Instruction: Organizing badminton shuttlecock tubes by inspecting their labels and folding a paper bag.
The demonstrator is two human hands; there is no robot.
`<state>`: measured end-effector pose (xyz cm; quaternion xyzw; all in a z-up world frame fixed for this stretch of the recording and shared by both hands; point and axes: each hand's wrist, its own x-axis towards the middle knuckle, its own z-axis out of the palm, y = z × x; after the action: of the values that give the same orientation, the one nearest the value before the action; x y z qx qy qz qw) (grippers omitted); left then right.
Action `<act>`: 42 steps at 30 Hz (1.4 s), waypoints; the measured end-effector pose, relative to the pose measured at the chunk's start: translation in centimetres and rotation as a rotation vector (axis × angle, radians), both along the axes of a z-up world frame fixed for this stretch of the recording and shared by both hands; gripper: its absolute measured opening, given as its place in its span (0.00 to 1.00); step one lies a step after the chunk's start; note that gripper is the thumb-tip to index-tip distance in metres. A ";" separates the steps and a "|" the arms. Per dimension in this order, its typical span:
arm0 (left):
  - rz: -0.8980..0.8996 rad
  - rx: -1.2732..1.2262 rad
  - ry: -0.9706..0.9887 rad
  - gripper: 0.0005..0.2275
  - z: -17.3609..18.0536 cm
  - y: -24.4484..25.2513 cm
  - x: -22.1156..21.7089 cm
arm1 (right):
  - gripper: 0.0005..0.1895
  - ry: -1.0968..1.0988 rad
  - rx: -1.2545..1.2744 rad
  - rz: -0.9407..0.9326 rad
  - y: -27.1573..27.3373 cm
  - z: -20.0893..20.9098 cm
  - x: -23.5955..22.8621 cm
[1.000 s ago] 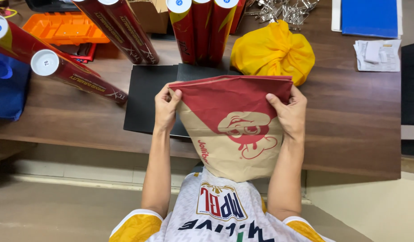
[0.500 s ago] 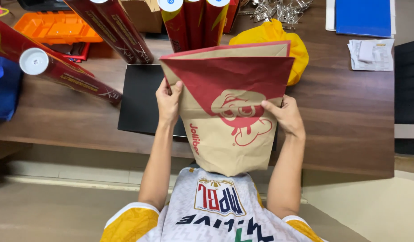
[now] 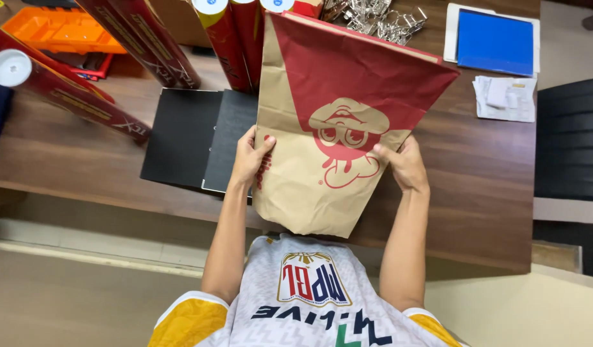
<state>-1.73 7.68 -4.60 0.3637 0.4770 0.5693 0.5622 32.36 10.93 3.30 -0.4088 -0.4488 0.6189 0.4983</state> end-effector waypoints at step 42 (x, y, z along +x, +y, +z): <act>0.199 0.059 -0.607 0.33 -4.3 -2.7 1.6 | 0.45 0.410 -0.329 -0.077 0.6 -11.0 2.9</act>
<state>-0.13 5.02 -8.87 0.1450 0.3043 0.7175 0.6096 35.30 11.53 -7.67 -0.3672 -0.2157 0.7341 0.5289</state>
